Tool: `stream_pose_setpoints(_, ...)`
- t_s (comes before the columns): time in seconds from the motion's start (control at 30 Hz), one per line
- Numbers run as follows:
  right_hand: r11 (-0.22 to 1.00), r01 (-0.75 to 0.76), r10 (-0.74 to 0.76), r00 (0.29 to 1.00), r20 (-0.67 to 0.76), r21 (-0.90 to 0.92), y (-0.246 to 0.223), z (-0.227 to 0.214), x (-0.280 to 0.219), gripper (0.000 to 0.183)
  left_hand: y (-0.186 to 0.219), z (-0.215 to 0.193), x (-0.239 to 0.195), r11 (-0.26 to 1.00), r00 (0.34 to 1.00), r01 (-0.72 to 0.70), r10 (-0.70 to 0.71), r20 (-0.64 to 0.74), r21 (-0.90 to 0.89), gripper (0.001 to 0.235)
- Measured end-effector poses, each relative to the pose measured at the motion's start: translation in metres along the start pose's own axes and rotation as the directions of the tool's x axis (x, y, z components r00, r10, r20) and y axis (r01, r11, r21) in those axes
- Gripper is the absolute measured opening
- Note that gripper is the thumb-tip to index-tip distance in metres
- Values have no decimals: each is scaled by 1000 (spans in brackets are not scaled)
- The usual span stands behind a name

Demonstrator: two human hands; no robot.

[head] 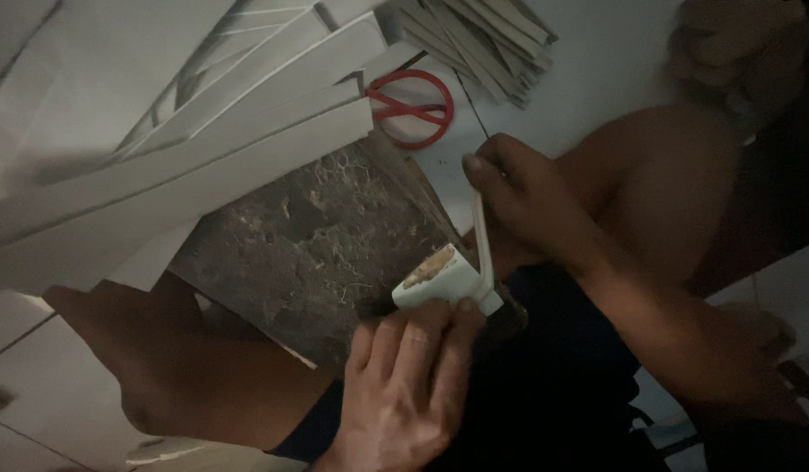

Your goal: The person applies glue to the edge of a white paper strip using a small brush and presses it onto a stack of paper. The person repeats this process with multiple paper strips, placing each glued strip onto the stack.

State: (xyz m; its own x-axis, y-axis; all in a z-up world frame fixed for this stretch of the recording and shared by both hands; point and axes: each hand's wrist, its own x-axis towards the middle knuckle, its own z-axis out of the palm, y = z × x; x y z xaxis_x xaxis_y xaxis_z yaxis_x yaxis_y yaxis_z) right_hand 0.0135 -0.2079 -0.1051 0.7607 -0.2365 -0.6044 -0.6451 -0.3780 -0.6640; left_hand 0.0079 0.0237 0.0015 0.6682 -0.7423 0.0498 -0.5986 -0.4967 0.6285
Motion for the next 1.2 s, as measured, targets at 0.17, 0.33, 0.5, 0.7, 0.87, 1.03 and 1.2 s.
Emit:
stream_pose_setpoints(0.17, 996, 84, -84, 996, -17, 23, 8, 2, 7, 40, -1, 0, 1, 1000, 1000, -13, 13, 7, 9, 25)
stream_pose_setpoints(0.33, 998, -12, 10, 1000, -24, -65, 19, 7, 21, 36, -1, 1, 3, 999, 999, -43, 43, -4, 14, 27)
stream_pose_setpoints(0.5, 998, 6, -5, 1000, -14, 59, 28, 10, 32, 39, 1, 0, 7, 998, 999, -40, 41, -20, 48, 29)
stream_pose_setpoints(0.7, 992, -53, 54, 999, -4, 118, 43, 11, 40, 39, 3, 2, 16, 997, 997, -41, 45, -67, 65, 28)
stream_pose_setpoints(0.87, 992, -97, 102, 993, -55, 79, 61, -3, 57, 40, 6, 3, 19, 998, 995, -4, 10, -97, 60, 35)
stream_pose_setpoints(1.03, 981, 21, 60, 914, -401, 195, 81, -58, 44, 37, 6, 3, 14, 996, 993, 1, 10, -120, 86, 36)
stream_pose_setpoints(1.2, 638, 451, -70, 841, -536, 624, 77, -113, 33, 24, 2, 2, 10, 994, 991, -72, 80, -107, 85, 45)
